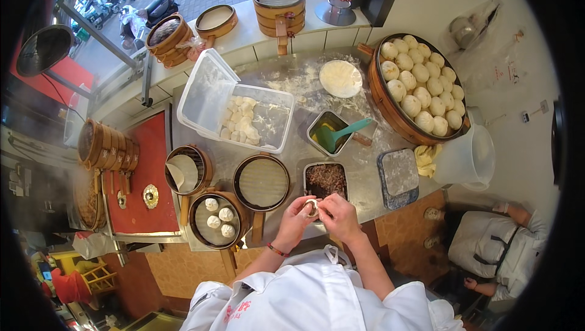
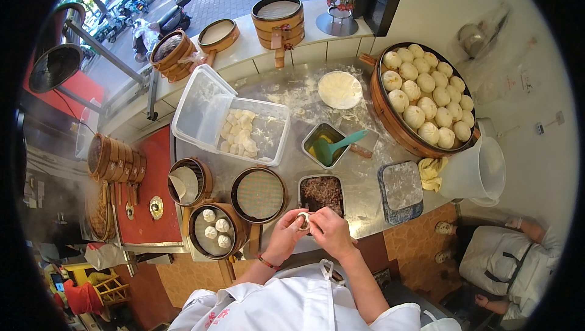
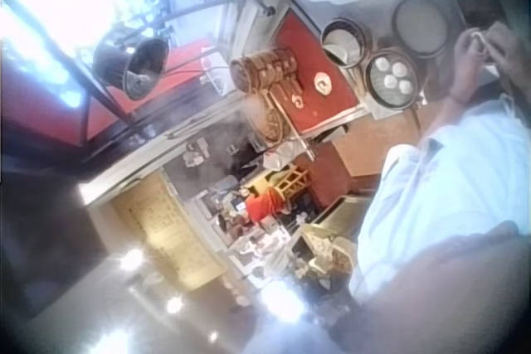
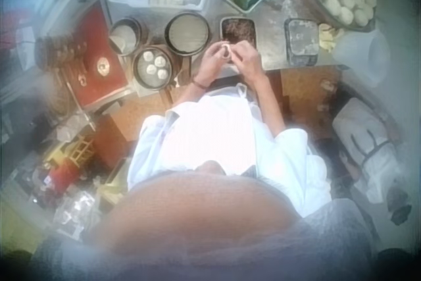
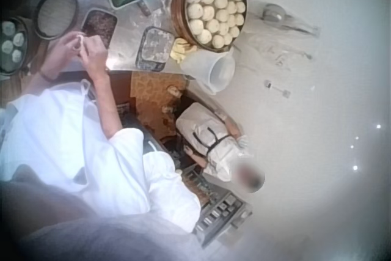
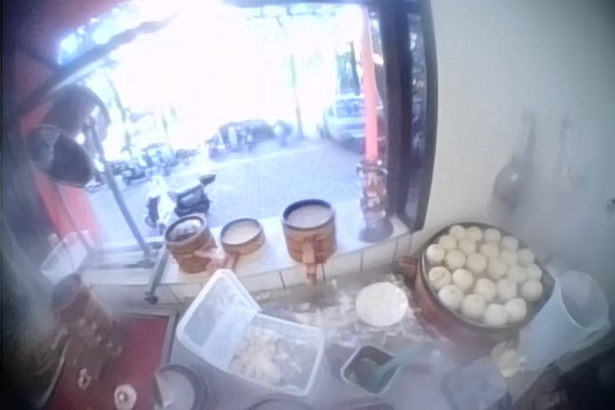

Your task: The person prepares dumplings by flattening dough discs, filling them with meat using a spoon, and pleating the edges to seal them. The finished dumplings are placed into a bamboo steamer basket.

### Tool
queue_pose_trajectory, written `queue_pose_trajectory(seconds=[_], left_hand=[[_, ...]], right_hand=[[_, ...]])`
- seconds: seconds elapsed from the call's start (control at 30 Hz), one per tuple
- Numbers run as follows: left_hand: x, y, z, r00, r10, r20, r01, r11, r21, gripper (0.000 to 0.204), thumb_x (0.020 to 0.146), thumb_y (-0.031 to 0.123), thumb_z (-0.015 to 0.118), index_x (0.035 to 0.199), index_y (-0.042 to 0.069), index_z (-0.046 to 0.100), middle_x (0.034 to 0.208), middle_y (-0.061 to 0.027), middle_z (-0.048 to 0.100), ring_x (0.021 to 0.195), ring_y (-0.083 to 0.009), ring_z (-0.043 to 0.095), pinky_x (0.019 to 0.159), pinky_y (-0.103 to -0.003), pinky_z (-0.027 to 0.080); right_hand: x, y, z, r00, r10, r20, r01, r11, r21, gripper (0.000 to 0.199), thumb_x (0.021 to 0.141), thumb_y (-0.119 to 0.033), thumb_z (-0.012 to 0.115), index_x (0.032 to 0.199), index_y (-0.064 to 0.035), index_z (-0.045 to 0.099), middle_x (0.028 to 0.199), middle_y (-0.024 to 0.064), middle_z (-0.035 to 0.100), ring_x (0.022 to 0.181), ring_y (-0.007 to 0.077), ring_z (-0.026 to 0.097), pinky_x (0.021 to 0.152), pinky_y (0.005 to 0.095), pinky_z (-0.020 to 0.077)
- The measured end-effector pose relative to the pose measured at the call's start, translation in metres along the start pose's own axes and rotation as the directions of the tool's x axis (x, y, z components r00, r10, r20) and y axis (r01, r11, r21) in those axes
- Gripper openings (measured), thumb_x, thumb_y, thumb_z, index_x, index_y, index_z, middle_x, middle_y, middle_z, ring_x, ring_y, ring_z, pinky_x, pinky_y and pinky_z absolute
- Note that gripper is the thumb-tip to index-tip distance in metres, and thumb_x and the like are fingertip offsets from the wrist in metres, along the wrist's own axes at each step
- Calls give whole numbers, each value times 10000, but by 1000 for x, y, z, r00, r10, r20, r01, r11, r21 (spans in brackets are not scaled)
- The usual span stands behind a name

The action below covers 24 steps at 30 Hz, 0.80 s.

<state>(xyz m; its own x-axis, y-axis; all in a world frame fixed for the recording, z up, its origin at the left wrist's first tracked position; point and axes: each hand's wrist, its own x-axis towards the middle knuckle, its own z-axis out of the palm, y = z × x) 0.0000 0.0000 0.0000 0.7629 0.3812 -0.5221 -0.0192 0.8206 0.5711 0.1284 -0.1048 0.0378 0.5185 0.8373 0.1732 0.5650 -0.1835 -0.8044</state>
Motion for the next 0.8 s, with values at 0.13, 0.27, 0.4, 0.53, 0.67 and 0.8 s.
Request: queue_pose_trajectory(seconds=[0.13, 0.27, 0.4, 0.53, 0.67, 0.8], left_hand=[[-5, -14, 8, 997, 70, -42, -63, 985, 163, 263, 1019, 62, 522, 1273, 24, 573, 1210, -80, 630, 1076, -150, 617, 932, -323, 550], [-6, -13, 13, 994, 107, -31, -101, 982, 162, 251, 1000, 38, 522, 1241, 17, 588, 1149, -56, 636, 1048, -134, 620, 923, -314, 548], [-7, -8, 9, 999, 40, -8, -37, 982, 184, 246, 998, 48, 532, 1236, 31, 590, 1161, -45, 630, 1051, -126, 614, 920, -294, 535], [-2, -12, -1, 992, 115, 58, -129, 919, 372, 271, 989, 19, 516, 1252, 14, 582, 1191, -74, 626, 1070, -138, 613, 945, -294, 525], [-10, -3, 18, 990, 139, 16, -140, 986, 85, 278, 1009, 58, 522, 1279, 21, 576, 1293, -125, 616, 1126, -161, 608, 979, -317, 513], [-2, -5, 4, 994, -39, 101, 59, 978, -202, 323, 1037, 164, 537, 1331, 30, 538, 1306, -137, 609, 1135, -217, 617, 996, -360, 519]], right_hand=[[-6, -3, -5, 995, 96, 33, -98, 994, 54, 93, 836, -56, 690, 920, -46, 651, 870, 114, 631, 747, 303, 648, 636, 394, 530], [-3, -5, -9, 992, 122, 25, -123, 992, 39, 77, 837, -47, 684, 901, -44, 640, 844, 114, 623, 733, 304, 642, 629, 396, 524], [-6, 5, -4, 1000, 0, 10, 0, 1000, 4, 87, 818, -35, 697, 892, -28, 651, 832, 117, 623, 704, 279, 627, 608, 368, 507], [1, -10, -10, 989, 133, 59, -138, 987, 84, 79, 815, -34, 700, 881, -29, 656, 817, 116, 620, 709, 285, 626, 612, 374, 508], [-2, 4, -9, 1000, -16, 16, 16, 999, -31, 86, 817, -25, 702, 885, -29, 650, 789, 92, 600, 668, 225, 605, 584, 336, 489], [-6, -3, -6, 986, 165, -16, -162, 980, 114, 87, 818, -20, 702, 892, -37, 658, 779, 74, 591, 636, 178, 586, 556, 305, 469]])
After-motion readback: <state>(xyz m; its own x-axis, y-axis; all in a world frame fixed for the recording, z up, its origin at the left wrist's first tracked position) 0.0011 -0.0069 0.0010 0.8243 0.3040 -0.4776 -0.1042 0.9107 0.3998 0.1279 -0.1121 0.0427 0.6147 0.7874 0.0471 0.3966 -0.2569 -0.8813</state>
